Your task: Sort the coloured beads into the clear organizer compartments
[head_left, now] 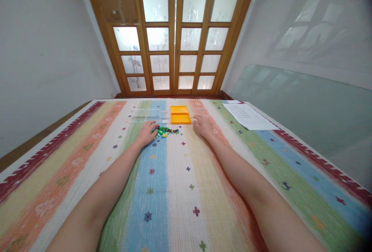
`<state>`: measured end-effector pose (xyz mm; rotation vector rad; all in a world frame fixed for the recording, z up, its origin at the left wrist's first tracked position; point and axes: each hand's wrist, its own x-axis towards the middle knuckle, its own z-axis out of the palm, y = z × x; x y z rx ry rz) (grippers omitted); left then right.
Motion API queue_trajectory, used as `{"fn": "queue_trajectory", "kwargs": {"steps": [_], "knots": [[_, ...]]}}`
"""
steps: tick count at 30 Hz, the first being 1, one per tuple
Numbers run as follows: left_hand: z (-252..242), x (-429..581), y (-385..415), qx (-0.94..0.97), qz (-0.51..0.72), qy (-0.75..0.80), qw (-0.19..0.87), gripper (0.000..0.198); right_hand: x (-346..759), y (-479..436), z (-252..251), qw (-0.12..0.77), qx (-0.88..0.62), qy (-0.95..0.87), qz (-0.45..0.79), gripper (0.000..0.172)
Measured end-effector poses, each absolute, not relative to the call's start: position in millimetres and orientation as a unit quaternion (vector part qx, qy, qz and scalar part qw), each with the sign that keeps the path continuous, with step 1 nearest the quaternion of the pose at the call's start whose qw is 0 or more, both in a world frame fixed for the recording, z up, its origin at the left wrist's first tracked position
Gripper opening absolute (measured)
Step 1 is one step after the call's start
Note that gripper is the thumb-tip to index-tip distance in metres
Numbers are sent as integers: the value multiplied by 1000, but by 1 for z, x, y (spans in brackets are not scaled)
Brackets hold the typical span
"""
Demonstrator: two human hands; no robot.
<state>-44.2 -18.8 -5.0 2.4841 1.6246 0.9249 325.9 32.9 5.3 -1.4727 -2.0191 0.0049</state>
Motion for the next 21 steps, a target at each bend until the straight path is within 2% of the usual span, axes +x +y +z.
{"fn": "queue_trajectory", "kwargs": {"steps": [21], "knots": [[-7,-43,-19,803,291,519,20,32,316,32,-5,325,-560,-762,-1,40]]}}
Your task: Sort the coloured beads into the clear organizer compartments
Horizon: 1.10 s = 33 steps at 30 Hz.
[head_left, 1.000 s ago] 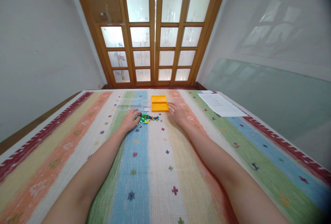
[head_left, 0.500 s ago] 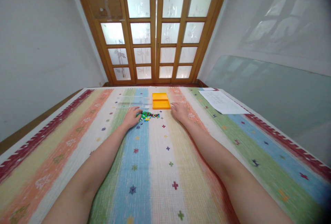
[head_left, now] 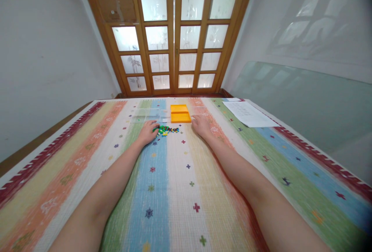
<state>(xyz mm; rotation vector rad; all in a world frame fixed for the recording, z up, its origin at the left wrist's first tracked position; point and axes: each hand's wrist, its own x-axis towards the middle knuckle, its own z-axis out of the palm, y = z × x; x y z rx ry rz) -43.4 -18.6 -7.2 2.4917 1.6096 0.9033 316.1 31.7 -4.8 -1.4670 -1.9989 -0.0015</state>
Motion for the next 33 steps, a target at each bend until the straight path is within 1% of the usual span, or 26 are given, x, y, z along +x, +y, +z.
{"fn": "queue_trajectory", "kwargs": {"steps": [8,14,17,19,22,26,28,30,33], "knots": [[-7,-43,-19,802,289,522,25,31,316,31,-6,336,-562,-756,-2,44],[-9,-45,-18,807,289,516,18,32,315,30,-5,328,-572,-752,-10,46],[-9,-45,-18,805,290,517,22,32,313,27,-1,333,-560,-758,-23,43],[-10,-45,-18,804,290,519,24,31,309,23,4,333,-534,-777,-28,37],[-10,-45,-17,804,292,517,25,31,300,14,10,308,-475,-824,-16,29],[-9,-45,-18,802,293,520,31,31,282,-1,13,237,-390,-890,3,26],[-8,-44,-19,800,295,521,34,31,275,-6,13,213,-358,-909,6,27],[-7,-44,-19,801,294,521,35,31,270,-9,13,202,-342,-918,10,28],[-8,-44,-19,803,293,518,33,31,269,-9,14,204,-342,-917,16,25]]}}
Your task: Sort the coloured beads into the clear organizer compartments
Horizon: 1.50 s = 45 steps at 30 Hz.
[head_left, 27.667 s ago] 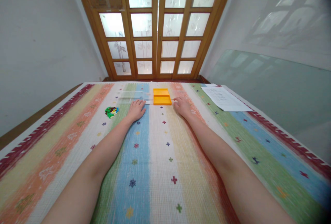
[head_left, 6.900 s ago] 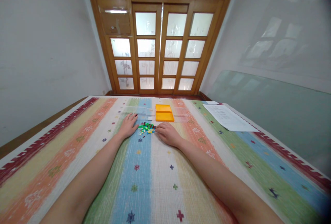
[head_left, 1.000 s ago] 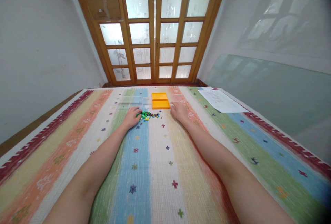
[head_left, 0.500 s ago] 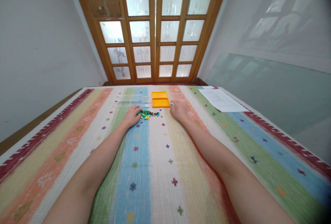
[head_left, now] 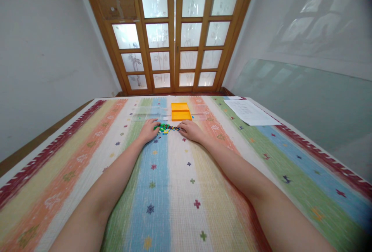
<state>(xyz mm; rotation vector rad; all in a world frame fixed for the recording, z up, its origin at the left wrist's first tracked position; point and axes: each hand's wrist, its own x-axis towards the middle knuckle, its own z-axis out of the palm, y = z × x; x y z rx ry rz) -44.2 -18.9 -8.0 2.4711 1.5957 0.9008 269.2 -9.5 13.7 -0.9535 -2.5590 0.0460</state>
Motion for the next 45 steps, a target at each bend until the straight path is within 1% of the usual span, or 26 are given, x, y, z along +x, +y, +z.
{"fn": "queue_trajectory", "kwargs": {"steps": [10,19,25,37,45], "knots": [[-9,-45,-17,802,290,521,37,32,269,-8,14,212,-368,-905,38,12],[-10,-45,-16,804,292,517,36,33,271,-5,9,213,-399,-892,19,17],[-7,-45,-16,799,301,518,40,43,271,-7,11,221,-407,-886,18,17],[2,-40,-23,815,251,522,29,37,271,-8,15,210,-410,-887,29,16],[1,-41,-24,787,244,567,-9,34,273,-7,13,216,-401,-890,32,17]]}}
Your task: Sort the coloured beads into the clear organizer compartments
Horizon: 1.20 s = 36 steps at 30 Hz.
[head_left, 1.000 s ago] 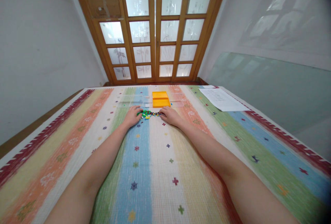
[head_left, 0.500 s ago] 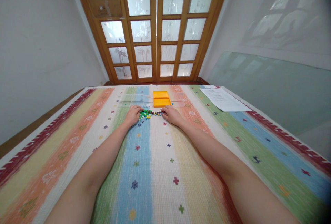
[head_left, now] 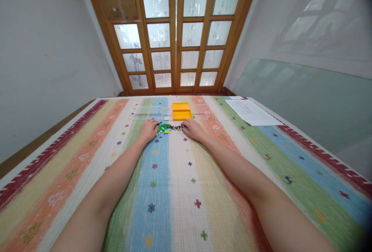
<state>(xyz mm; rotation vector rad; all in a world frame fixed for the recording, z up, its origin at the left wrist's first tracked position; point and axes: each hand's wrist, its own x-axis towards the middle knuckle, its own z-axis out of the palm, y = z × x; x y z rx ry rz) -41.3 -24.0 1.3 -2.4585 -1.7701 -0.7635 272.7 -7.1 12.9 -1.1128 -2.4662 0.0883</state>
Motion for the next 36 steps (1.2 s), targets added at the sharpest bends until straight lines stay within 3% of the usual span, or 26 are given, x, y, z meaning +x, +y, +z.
{"fn": "queue_trajectory", "kwargs": {"steps": [21,36], "knots": [[7,-39,-25,-799,-217,-561,-2,43,273,-8,13,219,-393,-892,31,17],[7,-42,-27,-769,-235,-595,-6,36,273,-7,12,219,-393,-892,31,18]]}}
